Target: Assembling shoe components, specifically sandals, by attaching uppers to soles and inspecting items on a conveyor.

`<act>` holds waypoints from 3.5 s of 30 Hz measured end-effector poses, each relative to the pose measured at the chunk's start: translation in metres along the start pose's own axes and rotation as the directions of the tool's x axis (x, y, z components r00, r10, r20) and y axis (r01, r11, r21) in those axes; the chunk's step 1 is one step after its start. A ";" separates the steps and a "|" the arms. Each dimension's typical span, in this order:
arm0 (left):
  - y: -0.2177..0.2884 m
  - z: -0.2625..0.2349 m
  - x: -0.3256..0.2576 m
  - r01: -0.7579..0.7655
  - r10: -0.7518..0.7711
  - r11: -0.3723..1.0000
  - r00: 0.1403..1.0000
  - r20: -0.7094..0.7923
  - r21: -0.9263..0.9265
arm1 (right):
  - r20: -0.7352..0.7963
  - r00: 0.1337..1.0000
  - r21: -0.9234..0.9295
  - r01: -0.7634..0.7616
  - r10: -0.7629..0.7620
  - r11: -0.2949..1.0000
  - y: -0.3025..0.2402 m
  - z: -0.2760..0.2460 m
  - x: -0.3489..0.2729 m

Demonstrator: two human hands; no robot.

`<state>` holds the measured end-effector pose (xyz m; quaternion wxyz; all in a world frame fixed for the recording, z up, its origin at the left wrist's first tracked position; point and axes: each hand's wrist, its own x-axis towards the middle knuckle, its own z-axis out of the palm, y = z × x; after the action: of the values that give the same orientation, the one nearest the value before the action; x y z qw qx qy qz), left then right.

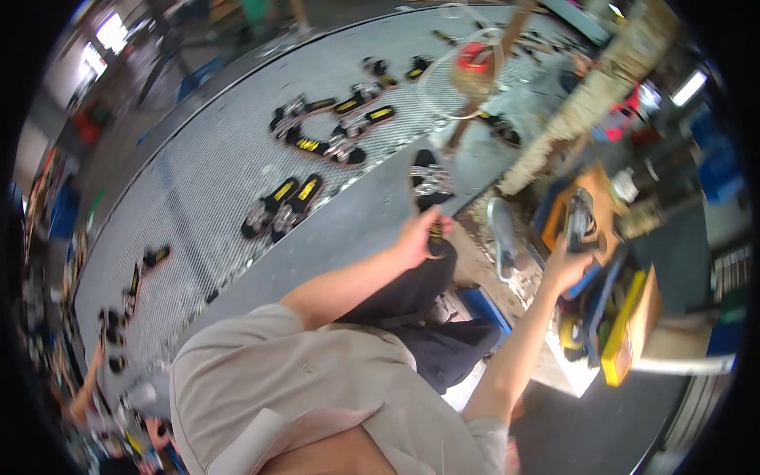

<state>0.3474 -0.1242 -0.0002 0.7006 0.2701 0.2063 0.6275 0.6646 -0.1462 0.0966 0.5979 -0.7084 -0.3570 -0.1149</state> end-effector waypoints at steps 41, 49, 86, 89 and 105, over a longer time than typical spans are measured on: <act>0.024 -0.017 -0.053 0.016 -0.040 0.993 0.977 0.208 0.116 | 0.656 0.727 0.439 -0.151 -0.201 0.885 -0.100 0.005 -0.235; 0.158 -0.122 -0.021 0.182 0.692 -0.373 0.708 0.142 0.910 | 0.415 0.907 0.380 -0.102 -0.071 0.919 -0.061 0.002 -0.137; 0.416 -0.332 0.065 0.786 0.858 -0.002 0.319 -0.403 0.618 | -0.105 0.803 -0.523 0.457 -0.586 0.719 0.005 0.028 0.079; 0.449 -0.382 0.036 0.817 0.900 -0.347 0.429 -0.082 0.460 | 0.008 0.904 -0.517 0.370 -0.428 0.772 0.003 0.053 0.090; 0.356 -0.223 0.017 -0.514 0.479 0.855 0.833 -0.277 -0.069 | -0.111 0.929 -0.352 0.295 -0.353 0.888 -0.008 0.054 0.098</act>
<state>-0.0636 -0.0572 0.0555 0.4988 0.1832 0.1705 0.8298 0.7160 -0.0600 0.1466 0.4720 -0.7158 -0.3933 -0.3320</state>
